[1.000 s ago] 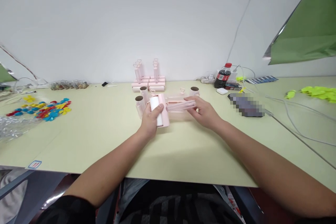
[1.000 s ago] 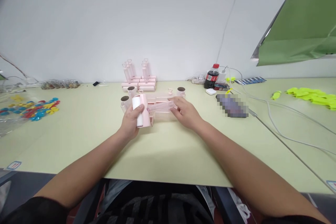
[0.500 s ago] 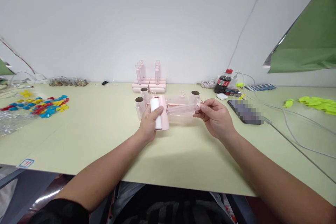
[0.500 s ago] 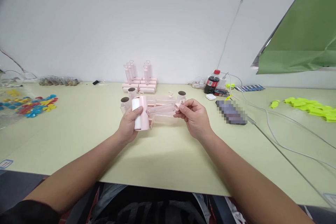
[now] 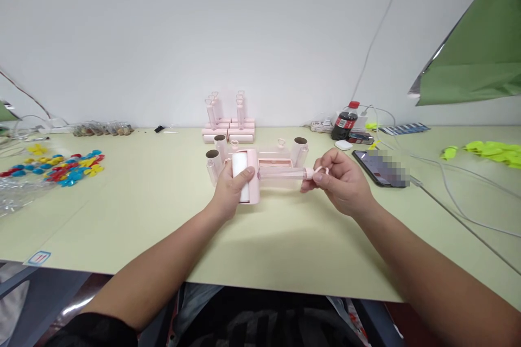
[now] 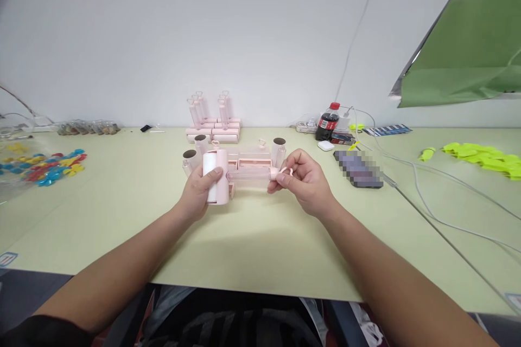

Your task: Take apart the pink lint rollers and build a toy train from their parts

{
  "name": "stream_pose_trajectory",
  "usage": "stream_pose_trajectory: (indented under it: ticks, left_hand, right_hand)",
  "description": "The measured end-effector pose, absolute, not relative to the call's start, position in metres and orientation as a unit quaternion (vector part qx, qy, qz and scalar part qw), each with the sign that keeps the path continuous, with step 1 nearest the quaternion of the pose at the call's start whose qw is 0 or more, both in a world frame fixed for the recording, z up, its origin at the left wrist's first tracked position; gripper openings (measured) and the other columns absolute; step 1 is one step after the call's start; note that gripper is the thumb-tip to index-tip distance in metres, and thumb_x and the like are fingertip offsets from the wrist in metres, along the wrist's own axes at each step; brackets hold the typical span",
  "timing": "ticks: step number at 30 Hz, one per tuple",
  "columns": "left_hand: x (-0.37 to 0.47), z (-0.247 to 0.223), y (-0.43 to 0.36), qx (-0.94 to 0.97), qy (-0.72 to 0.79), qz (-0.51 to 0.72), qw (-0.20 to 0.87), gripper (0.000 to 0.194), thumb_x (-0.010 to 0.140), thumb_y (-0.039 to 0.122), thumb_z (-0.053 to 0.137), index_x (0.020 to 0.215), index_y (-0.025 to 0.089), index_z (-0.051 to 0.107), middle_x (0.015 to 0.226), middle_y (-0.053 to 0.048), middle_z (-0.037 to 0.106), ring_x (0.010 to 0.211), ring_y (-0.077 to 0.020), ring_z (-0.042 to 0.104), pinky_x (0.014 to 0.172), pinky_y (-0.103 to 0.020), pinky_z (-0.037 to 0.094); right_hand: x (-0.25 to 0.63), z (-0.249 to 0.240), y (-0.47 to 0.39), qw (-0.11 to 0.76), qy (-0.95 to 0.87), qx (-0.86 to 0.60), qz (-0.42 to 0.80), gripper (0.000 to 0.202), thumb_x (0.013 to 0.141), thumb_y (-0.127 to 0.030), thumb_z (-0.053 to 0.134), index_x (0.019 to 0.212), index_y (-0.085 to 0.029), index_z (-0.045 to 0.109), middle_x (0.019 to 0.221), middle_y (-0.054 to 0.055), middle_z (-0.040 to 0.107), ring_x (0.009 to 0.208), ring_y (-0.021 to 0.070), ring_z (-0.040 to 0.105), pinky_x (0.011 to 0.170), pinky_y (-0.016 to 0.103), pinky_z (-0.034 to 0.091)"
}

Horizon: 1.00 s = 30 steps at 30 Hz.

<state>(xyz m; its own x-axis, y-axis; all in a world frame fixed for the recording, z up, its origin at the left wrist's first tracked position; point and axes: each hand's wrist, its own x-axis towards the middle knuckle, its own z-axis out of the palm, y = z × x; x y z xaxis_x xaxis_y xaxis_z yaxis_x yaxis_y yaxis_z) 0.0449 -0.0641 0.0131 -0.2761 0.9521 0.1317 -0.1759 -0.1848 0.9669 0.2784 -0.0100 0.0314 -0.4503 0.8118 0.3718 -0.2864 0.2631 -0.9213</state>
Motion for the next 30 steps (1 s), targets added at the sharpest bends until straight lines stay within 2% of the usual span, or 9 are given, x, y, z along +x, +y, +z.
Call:
stream_pose_trajectory:
  ticks: [3,6,9,14,16,19,23,26,30]
  left_hand:
    - [0.045,0.013,-0.065,0.441,0.452,0.618,0.469,0.048,0.070,0.046,0.074,0.105,0.018,0.056,0.084,-0.004,0.064,0.071,-0.0183,0.061,0.064,-0.031,0.050]
    - [0.045,0.010,-0.066,0.461,0.451,0.602,0.470,0.046,0.072,0.046,0.072,0.106,0.020,0.055,0.087,-0.003,0.064,0.072,-0.0173,0.060,0.064,-0.029,0.048]
    - [0.046,0.007,-0.067,0.461,0.463,0.601,0.462,0.046,0.073,0.047,0.072,0.107,0.020,0.055,0.088,-0.004,0.065,0.075,-0.0181,0.060,0.065,-0.029,0.048]
    - [0.046,0.009,-0.068,0.469,0.460,0.590,0.469,0.049,0.072,0.048,0.073,0.109,0.020,0.055,0.091,-0.004,0.065,0.078,-0.0195,0.061,0.066,-0.029,0.047]
    - [0.045,0.011,-0.068,0.474,0.458,0.582,0.478,0.051,0.072,0.048,0.073,0.110,0.019,0.054,0.091,-0.004,0.065,0.078,-0.0193,0.061,0.066,-0.028,0.047]
    - [0.044,0.013,-0.067,0.473,0.451,0.571,0.496,0.053,0.070,0.048,0.074,0.110,0.019,0.053,0.090,-0.005,0.065,0.076,-0.0194,0.061,0.065,-0.029,0.047]
    - [0.046,0.011,-0.068,0.474,0.461,0.570,0.487,0.053,0.070,0.049,0.073,0.110,0.020,0.054,0.089,-0.005,0.066,0.075,-0.0202,0.061,0.064,-0.029,0.046]
    - [0.048,0.011,-0.071,0.476,0.479,0.581,0.454,0.052,0.069,0.049,0.073,0.109,0.020,0.056,0.090,-0.006,0.066,0.078,-0.0215,0.062,0.067,-0.030,0.046]
    - [0.049,0.012,-0.074,0.487,0.484,0.586,0.431,0.049,0.070,0.047,0.073,0.109,0.021,0.058,0.090,-0.005,0.067,0.081,-0.0226,0.062,0.069,-0.031,0.047]
  right_hand:
    - [0.282,0.033,-0.008,0.404,-0.646,-0.202,0.615,0.033,0.079,-0.030,0.074,0.100,-0.025,0.049,0.059,-0.010,0.053,0.052,0.0164,0.065,0.054,0.033,0.056]
    - [0.283,0.034,-0.008,0.362,-0.642,-0.210,0.642,0.024,0.085,-0.038,0.066,0.097,-0.021,0.054,0.060,-0.006,0.058,0.048,0.0142,0.059,0.052,0.033,0.055]
    - [0.283,0.034,-0.008,0.319,-0.644,-0.221,0.659,0.028,0.088,-0.046,0.060,0.095,-0.019,0.058,0.059,-0.002,0.060,0.051,0.0153,0.060,0.055,0.034,0.056]
    - [0.283,0.034,-0.010,0.215,-0.623,-0.212,0.721,0.048,0.087,-0.062,0.050,0.113,-0.022,0.056,0.086,0.008,0.071,0.066,0.0234,0.071,0.059,0.041,0.058]
    - [0.283,0.034,-0.012,0.185,-0.608,-0.187,0.749,0.051,0.086,-0.066,0.048,0.114,-0.023,0.055,0.094,0.010,0.071,0.071,0.0254,0.072,0.060,0.044,0.058]
    - [0.280,0.031,-0.014,0.187,-0.588,-0.156,0.771,0.045,0.088,-0.062,0.048,0.102,-0.021,0.058,0.083,0.007,0.069,0.065,0.0226,0.069,0.060,0.043,0.057]
    - [0.275,0.027,-0.016,0.225,-0.562,-0.127,0.786,0.036,0.088,-0.055,0.051,0.083,-0.020,0.058,0.060,-0.003,0.052,0.047,0.0136,0.052,0.056,0.041,0.055]
    - [0.272,0.026,-0.016,0.234,-0.547,-0.115,0.795,0.034,0.088,-0.051,0.052,0.076,-0.019,0.056,0.056,-0.005,0.044,0.043,0.0105,0.042,0.053,0.039,0.054]
    - [0.272,0.026,-0.016,0.226,-0.539,-0.115,0.803,0.034,0.089,-0.048,0.051,0.070,-0.020,0.053,0.054,-0.005,0.041,0.042,0.0100,0.039,0.054,0.039,0.054]
